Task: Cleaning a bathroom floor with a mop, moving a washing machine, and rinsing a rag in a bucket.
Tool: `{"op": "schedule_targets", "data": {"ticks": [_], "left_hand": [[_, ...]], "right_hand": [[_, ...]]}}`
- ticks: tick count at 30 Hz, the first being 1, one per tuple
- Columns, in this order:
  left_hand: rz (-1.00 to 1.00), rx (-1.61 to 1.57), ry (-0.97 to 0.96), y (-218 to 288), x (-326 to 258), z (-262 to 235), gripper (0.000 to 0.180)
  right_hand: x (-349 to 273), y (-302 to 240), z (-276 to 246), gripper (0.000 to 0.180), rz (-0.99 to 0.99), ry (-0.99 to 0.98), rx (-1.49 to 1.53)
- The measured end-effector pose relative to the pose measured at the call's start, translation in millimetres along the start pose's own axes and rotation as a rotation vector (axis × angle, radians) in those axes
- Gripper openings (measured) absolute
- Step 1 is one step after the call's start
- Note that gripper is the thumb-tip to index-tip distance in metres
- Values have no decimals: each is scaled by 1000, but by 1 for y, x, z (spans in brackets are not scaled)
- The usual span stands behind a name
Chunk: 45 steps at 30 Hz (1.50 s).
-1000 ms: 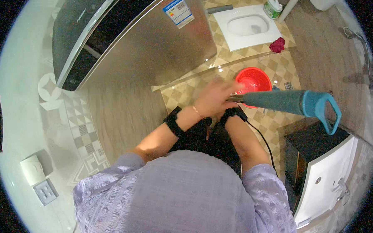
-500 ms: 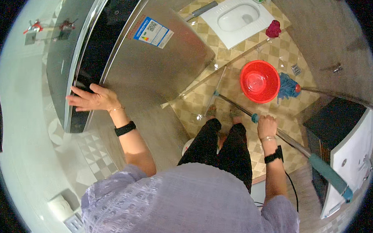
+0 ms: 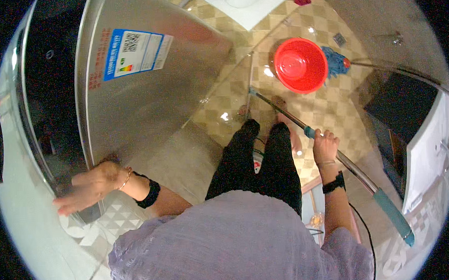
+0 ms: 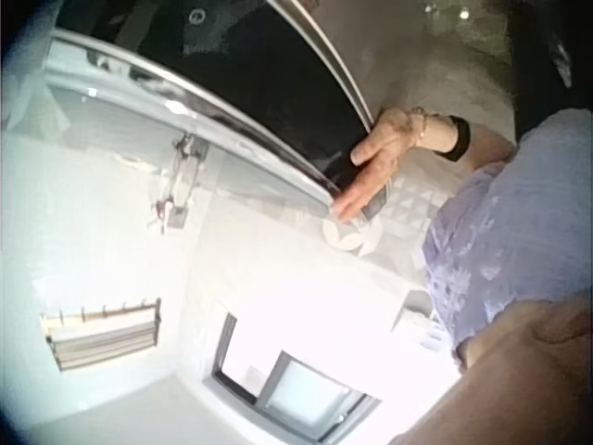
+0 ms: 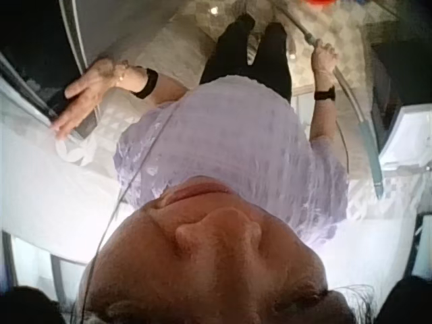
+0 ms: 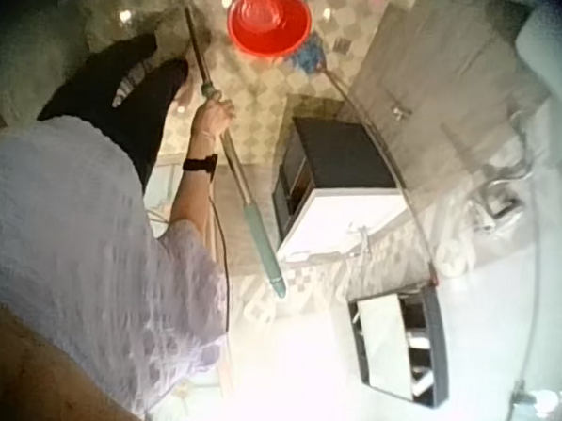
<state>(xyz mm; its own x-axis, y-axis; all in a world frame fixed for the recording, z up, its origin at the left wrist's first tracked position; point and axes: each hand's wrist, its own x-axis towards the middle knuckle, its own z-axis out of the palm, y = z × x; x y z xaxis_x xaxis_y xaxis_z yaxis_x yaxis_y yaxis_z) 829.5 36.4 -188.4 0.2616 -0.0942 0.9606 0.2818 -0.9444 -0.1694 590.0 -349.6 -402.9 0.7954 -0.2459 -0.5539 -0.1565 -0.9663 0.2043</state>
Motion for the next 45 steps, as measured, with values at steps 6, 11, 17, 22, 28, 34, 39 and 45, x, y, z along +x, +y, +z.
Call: {"op": "schedule_targets", "data": {"ticks": [6,11,17,22,28,34,39,45], "left_hand": [[-56,-58,-7,7,6,6,54],[-119,-49,-27,9,15,10,52],[-126,-63,-22,1,20,13,51],[-133,-66,-37,7,21,14,52],[-148,-82,-41,7,20,13,52],[-138,-126,-49,3,21,16,51],[-121,-121,-50,-1,23,15,49],[-139,-135,-39,1,22,17,49]], "right_hand": [[17,8,-19,26,-84,-507,162],[0,27,-21,29,-67,-421,153],[-14,37,-30,38,-155,-355,223],[17,31,-49,33,-305,-277,128],[72,-3,-78,28,-461,-139,93],[137,-43,-87,17,-645,-133,14],[166,-85,-101,14,-826,-184,-31],[178,-131,-92,11,-810,-186,99]]}}
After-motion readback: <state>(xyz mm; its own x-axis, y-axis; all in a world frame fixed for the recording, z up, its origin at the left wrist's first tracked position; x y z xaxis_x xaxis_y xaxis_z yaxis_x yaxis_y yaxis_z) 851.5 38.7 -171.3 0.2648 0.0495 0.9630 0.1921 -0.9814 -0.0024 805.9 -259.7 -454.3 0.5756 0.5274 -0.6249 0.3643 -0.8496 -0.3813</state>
